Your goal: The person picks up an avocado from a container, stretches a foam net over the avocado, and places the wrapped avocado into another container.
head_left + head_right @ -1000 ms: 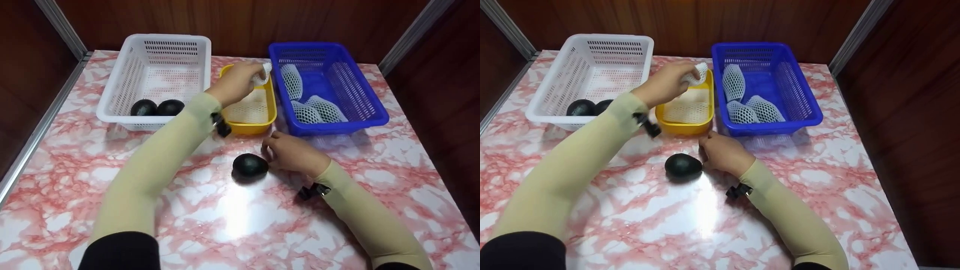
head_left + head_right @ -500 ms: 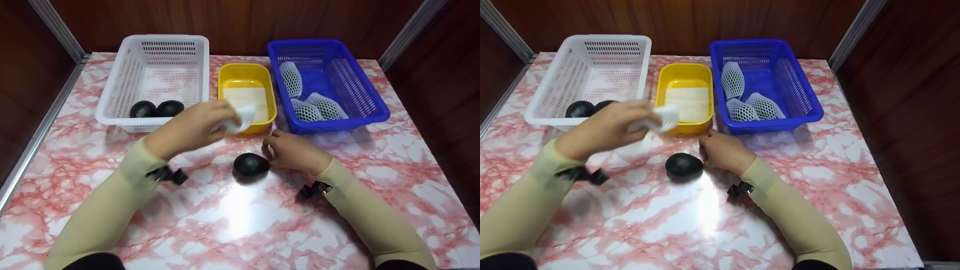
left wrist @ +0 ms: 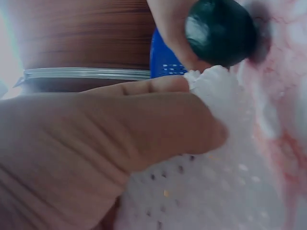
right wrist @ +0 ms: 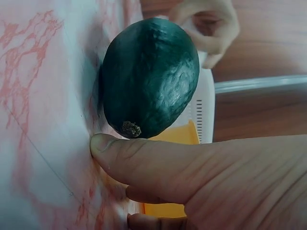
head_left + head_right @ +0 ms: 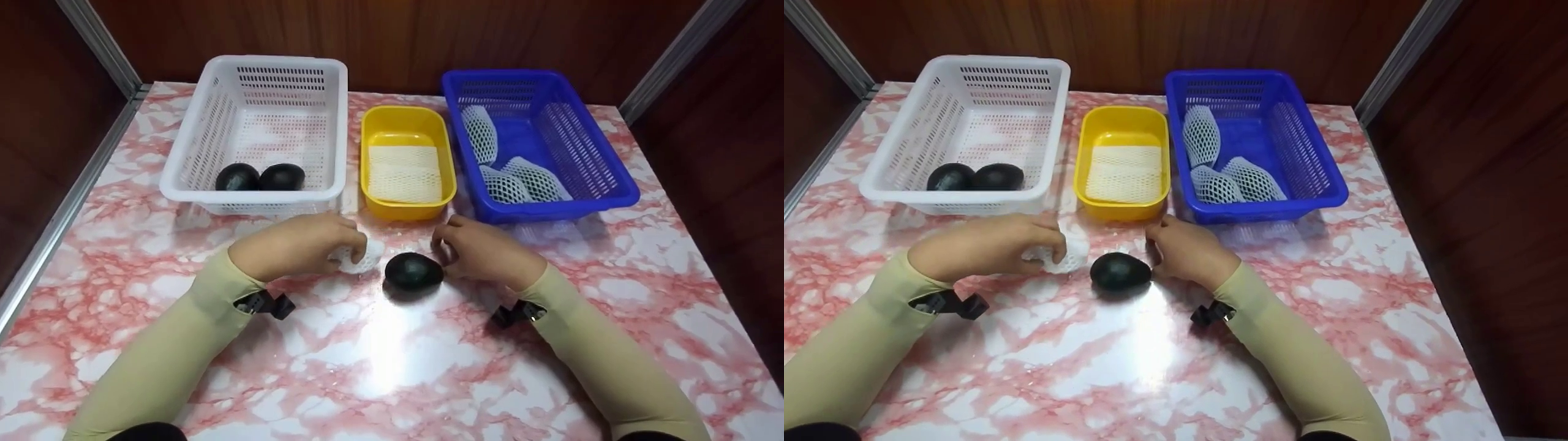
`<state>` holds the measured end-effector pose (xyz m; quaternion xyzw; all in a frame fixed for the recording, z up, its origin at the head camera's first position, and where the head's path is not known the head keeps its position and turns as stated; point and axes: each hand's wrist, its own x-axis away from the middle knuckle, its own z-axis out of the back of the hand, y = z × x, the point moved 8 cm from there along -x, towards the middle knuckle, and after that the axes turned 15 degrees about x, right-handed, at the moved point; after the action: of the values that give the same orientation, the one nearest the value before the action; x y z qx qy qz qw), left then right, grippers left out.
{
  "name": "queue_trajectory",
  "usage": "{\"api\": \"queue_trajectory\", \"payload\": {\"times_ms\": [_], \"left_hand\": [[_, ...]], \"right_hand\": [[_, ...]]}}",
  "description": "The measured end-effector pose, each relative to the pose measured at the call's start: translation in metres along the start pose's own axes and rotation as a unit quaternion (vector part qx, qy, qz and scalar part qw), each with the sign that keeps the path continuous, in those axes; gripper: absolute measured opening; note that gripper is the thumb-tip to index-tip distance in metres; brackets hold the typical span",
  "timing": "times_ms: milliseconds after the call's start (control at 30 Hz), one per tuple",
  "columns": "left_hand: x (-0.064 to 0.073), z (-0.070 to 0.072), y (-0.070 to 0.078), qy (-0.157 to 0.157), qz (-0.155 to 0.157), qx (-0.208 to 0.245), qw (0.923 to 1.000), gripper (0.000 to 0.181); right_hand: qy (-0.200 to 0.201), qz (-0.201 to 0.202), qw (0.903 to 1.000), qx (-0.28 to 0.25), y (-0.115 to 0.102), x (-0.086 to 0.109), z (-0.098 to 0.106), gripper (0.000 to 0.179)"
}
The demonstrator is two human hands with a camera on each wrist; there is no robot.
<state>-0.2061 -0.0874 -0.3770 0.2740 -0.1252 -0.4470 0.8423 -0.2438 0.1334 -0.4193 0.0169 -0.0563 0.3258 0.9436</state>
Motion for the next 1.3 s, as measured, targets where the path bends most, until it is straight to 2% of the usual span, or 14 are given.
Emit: {"api": "queue_trajectory", "payload": {"times_ms": [100,167,333,433,500,600,733,833,900,967,1033,1200,1300], "left_hand": [[0.0,-0.008,-0.005,-0.022,0.005,-0.012,0.9997,0.028],[0.001,-0.014,-0.009,-0.04,0.02,-0.01,0.9989,0.025],[0.003,-0.022,-0.02,-0.079,0.094,0.012,0.9924,0.025],[0.003,-0.023,-0.021,-0.086,0.117,0.013,0.9894,0.017],[0.001,-0.023,-0.02,-0.087,0.114,0.011,0.9896,0.01],[-0.002,-0.023,-0.015,-0.081,0.084,0.006,0.9932,0.012],[-0.002,-0.015,-0.007,-0.039,0.041,-0.019,0.9982,0.015],[0.002,-0.006,-0.006,-0.001,0.04,-0.029,0.9988,0.028],[0.004,-0.001,-0.006,0.012,0.049,-0.027,0.9984,0.044],[0.005,0.0,-0.006,0.011,0.054,-0.025,0.9982,0.059],[0.005,0.0,-0.005,0.002,0.049,-0.039,0.998,0.064],[0.006,-0.005,-0.005,-0.017,0.04,-0.076,0.9961,0.054],[0.007,-0.007,-0.007,-0.018,0.042,-0.077,0.9959,0.058]], "right_hand": [[-0.001,-0.001,1.0,-0.003,0.0,0.0,0.0,0.031],[0.0,0.0,1.0,-0.004,0.0,0.0,-0.001,0.031],[-0.002,0.003,1.0,-0.003,0.0,0.0,0.0,0.031],[-0.003,0.002,1.0,-0.001,0.0,0.001,0.001,0.03],[-0.003,0.002,1.0,0.001,0.0,0.001,0.001,0.029],[-0.001,0.001,1.0,0.003,0.0,0.001,0.001,0.03],[0.004,0.005,1.0,0.002,-0.001,0.002,0.001,0.029],[0.003,0.009,1.0,0.0,-0.001,0.001,0.001,0.027],[0.002,0.009,1.0,-0.004,-0.001,0.001,0.001,0.027],[0.002,0.007,1.0,-0.006,0.0,0.001,0.001,0.028],[0.002,0.005,0.9999,-0.009,0.001,0.001,0.001,0.028],[-0.001,0.006,0.9999,-0.012,0.001,0.001,0.0,0.029],[-0.002,0.007,0.9999,-0.01,0.0,0.001,0.0,0.029]]}}
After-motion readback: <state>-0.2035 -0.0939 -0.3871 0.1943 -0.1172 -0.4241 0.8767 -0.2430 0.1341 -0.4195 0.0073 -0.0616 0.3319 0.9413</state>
